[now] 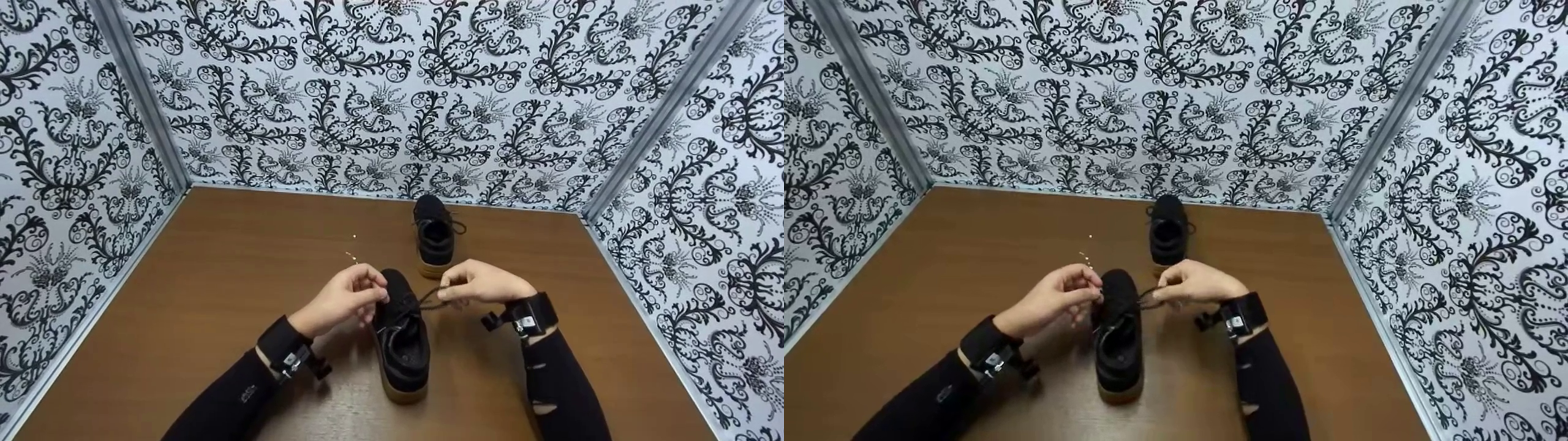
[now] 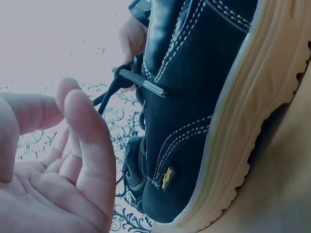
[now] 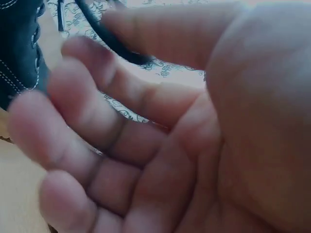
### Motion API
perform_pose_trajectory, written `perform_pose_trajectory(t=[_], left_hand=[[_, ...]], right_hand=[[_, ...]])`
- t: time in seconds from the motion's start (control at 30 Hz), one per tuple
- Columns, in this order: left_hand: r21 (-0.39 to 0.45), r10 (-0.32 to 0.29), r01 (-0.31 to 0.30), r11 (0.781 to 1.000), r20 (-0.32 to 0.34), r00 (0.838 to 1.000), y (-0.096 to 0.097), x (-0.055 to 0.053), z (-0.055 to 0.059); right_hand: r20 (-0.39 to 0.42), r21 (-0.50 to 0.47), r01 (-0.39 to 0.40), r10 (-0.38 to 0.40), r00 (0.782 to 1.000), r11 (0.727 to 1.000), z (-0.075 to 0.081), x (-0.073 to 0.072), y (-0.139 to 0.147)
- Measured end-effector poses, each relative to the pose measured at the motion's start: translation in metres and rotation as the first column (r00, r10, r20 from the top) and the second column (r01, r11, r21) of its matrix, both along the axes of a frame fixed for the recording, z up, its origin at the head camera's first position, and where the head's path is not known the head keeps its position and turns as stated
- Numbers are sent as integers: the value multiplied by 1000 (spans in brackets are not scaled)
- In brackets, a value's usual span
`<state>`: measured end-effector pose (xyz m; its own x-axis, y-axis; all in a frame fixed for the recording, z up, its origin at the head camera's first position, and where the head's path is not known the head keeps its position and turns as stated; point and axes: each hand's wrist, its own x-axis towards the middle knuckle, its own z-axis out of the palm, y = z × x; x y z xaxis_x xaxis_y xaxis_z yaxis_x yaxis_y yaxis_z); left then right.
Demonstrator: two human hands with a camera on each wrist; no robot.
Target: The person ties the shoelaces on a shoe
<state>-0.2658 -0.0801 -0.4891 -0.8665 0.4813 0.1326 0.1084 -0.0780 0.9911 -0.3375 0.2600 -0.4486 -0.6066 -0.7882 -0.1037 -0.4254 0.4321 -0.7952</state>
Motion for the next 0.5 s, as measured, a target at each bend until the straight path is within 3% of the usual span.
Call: perform_pose_trajectory(t=[0.23, 0.5], left_hand=[[-85, 3, -4, 996, -4, 1000, -2, -1, 0], [-207, -117, 109, 972, -26, 993, -2, -2, -4]], right_hand=[[-33, 48, -63, 65, 997, 997, -2, -4, 0], [-24, 38, 11, -10, 1000, 999, -5, 1, -14]])
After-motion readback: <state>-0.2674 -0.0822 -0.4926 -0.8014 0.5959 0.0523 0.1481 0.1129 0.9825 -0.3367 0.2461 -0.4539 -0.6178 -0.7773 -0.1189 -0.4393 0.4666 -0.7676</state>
